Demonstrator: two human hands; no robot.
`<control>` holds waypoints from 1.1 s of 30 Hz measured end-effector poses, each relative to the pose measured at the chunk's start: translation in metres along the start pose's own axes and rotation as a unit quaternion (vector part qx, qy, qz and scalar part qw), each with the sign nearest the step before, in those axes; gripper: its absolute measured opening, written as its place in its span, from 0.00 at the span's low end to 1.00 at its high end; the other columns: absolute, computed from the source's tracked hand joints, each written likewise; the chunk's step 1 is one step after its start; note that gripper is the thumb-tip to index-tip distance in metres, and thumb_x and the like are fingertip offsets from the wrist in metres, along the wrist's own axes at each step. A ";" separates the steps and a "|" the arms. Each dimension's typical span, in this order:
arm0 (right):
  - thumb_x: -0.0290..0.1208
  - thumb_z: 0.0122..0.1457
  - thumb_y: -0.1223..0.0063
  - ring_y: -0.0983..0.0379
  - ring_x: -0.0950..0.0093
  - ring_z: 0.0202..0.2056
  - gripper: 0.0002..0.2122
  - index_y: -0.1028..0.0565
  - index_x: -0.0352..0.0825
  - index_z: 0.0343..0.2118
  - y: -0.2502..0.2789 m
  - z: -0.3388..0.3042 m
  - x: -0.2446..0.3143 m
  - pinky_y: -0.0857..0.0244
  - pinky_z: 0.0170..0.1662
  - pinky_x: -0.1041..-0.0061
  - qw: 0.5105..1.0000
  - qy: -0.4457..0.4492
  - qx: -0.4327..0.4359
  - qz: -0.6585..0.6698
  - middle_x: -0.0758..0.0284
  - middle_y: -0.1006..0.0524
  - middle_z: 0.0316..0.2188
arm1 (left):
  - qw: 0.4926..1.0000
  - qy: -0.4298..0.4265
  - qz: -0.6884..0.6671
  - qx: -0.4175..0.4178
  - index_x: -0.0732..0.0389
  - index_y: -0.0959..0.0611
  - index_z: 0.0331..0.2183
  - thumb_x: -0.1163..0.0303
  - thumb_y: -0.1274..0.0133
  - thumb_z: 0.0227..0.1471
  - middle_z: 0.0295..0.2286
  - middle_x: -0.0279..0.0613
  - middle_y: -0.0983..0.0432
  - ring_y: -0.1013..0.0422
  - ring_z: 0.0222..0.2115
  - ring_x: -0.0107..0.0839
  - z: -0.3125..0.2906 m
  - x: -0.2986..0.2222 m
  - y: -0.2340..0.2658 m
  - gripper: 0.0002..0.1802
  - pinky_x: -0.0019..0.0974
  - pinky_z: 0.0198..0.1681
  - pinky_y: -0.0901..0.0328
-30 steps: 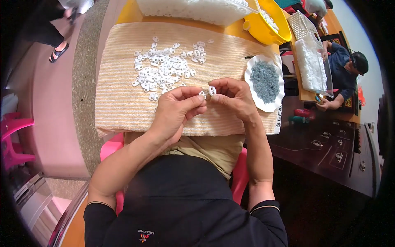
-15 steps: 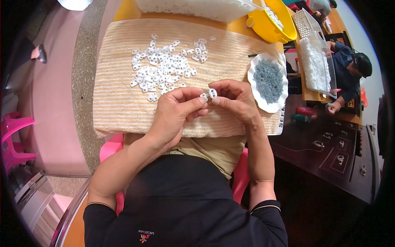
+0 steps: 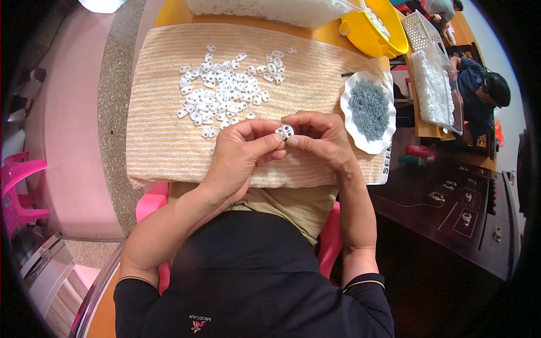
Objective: Assembling small plastic parts by manually inserting small grey pins into white plastic housings on a workbench.
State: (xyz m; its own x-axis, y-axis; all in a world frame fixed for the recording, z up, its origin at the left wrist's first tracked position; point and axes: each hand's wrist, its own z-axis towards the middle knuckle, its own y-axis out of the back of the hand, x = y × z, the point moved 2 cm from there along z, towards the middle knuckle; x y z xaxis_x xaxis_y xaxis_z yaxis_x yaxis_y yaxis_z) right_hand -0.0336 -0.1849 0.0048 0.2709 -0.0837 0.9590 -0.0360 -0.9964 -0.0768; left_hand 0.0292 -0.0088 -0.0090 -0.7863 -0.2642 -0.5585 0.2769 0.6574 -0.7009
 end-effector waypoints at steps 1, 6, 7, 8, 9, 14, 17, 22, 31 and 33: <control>0.18 0.53 0.42 0.25 0.79 0.39 0.15 0.26 0.26 0.45 0.000 0.000 0.000 0.32 0.43 0.81 1.000 0.003 -0.001 -0.011 0.65 0.22 0.38 | 1.000 0.000 0.004 -0.001 0.67 0.22 0.38 0.79 0.45 0.51 0.32 0.43 0.23 0.25 0.30 0.27 0.000 0.000 0.000 0.10 0.29 0.35 0.26; 0.19 0.53 0.41 0.25 0.79 0.39 0.15 0.26 0.26 0.45 0.001 0.000 -0.001 0.32 0.43 0.81 1.000 0.003 0.000 -0.014 0.66 0.22 0.37 | 1.000 0.000 0.005 0.000 0.67 0.22 0.38 0.79 0.45 0.51 0.32 0.43 0.23 0.25 0.30 0.27 0.000 0.001 0.000 0.10 0.29 0.35 0.26; 0.19 0.53 0.41 0.26 0.79 0.39 0.15 0.26 0.26 0.45 0.002 0.000 -0.001 0.32 0.43 0.81 1.000 0.007 0.002 -0.024 0.66 0.22 0.37 | 1.000 -0.003 0.007 -0.002 0.67 0.22 0.38 0.79 0.45 0.51 0.32 0.43 0.23 0.25 0.30 0.27 0.000 0.001 0.000 0.10 0.29 0.35 0.26; 0.19 0.53 0.41 0.26 0.79 0.39 0.15 0.26 0.26 0.45 0.001 0.000 -0.001 0.32 0.43 0.81 1.000 0.007 0.002 -0.024 0.66 0.22 0.37 | 1.000 -0.003 0.007 -0.002 0.67 0.22 0.38 0.79 0.45 0.51 0.32 0.43 0.23 0.25 0.30 0.27 0.000 0.001 0.000 0.10 0.29 0.35 0.26; 0.19 0.53 0.41 0.25 0.79 0.38 0.15 0.25 0.26 0.45 0.001 0.001 0.000 0.31 0.43 0.81 1.000 0.004 0.001 -0.016 0.65 0.22 0.37 | 1.000 -0.002 0.001 -0.002 0.67 0.22 0.38 0.79 0.45 0.51 0.32 0.43 0.23 0.25 0.29 0.27 0.001 0.001 0.000 0.10 0.29 0.35 0.26; 0.19 0.53 0.41 0.25 0.79 0.37 0.15 0.25 0.27 0.45 0.000 0.000 0.002 0.31 0.42 0.81 1.000 -0.010 -0.002 -0.015 0.65 0.22 0.36 | 1.000 -0.005 0.004 -0.012 0.66 0.21 0.35 0.77 0.43 0.51 0.29 0.40 0.22 0.26 0.27 0.24 -0.001 0.000 -0.003 0.07 0.25 0.33 0.29; 0.19 0.53 0.41 0.24 0.78 0.37 0.15 0.25 0.27 0.44 -0.002 0.000 0.002 0.31 0.42 0.81 1.000 -0.011 -0.007 0.003 0.65 0.21 0.35 | 1.000 0.003 -0.003 -0.009 0.66 0.21 0.35 0.77 0.43 0.51 0.29 0.40 0.22 0.25 0.27 0.25 -0.001 0.000 -0.002 0.07 0.26 0.33 0.28; 0.19 0.53 0.41 0.24 0.78 0.37 0.15 0.25 0.26 0.45 -0.003 -0.001 0.001 0.30 0.42 0.81 0.999 -0.011 0.002 0.041 0.64 0.21 0.35 | 1.000 0.007 -0.004 -0.004 0.66 0.21 0.35 0.77 0.43 0.51 0.29 0.40 0.22 0.25 0.28 0.25 -0.002 -0.001 -0.002 0.08 0.26 0.34 0.28; 0.19 0.53 0.42 0.24 0.77 0.37 0.15 0.25 0.26 0.44 -0.001 0.000 0.002 0.30 0.42 0.81 0.999 0.001 0.011 0.044 0.63 0.21 0.36 | 1.000 0.020 -0.001 0.002 0.67 0.20 0.37 0.75 0.43 0.51 0.30 0.40 0.22 0.25 0.28 0.24 -0.002 -0.003 -0.002 0.09 0.26 0.34 0.28; 0.19 0.53 0.42 0.24 0.77 0.37 0.15 0.25 0.26 0.44 -0.001 0.000 0.002 0.30 0.42 0.81 0.998 -0.001 0.013 0.058 0.63 0.21 0.36 | 1.000 0.024 -0.004 0.003 0.67 0.20 0.37 0.75 0.43 0.51 0.30 0.40 0.22 0.25 0.28 0.24 -0.001 -0.003 -0.003 0.09 0.26 0.35 0.28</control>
State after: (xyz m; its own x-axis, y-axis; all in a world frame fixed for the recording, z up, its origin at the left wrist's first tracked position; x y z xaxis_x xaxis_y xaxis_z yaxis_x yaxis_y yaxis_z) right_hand -0.0325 -0.1843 0.0067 0.2682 -0.1976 0.9429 -0.0426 -0.9802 -0.1934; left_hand 0.0300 -0.0092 -0.0049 -0.8137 -0.2350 -0.5317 0.2740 0.6517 -0.7073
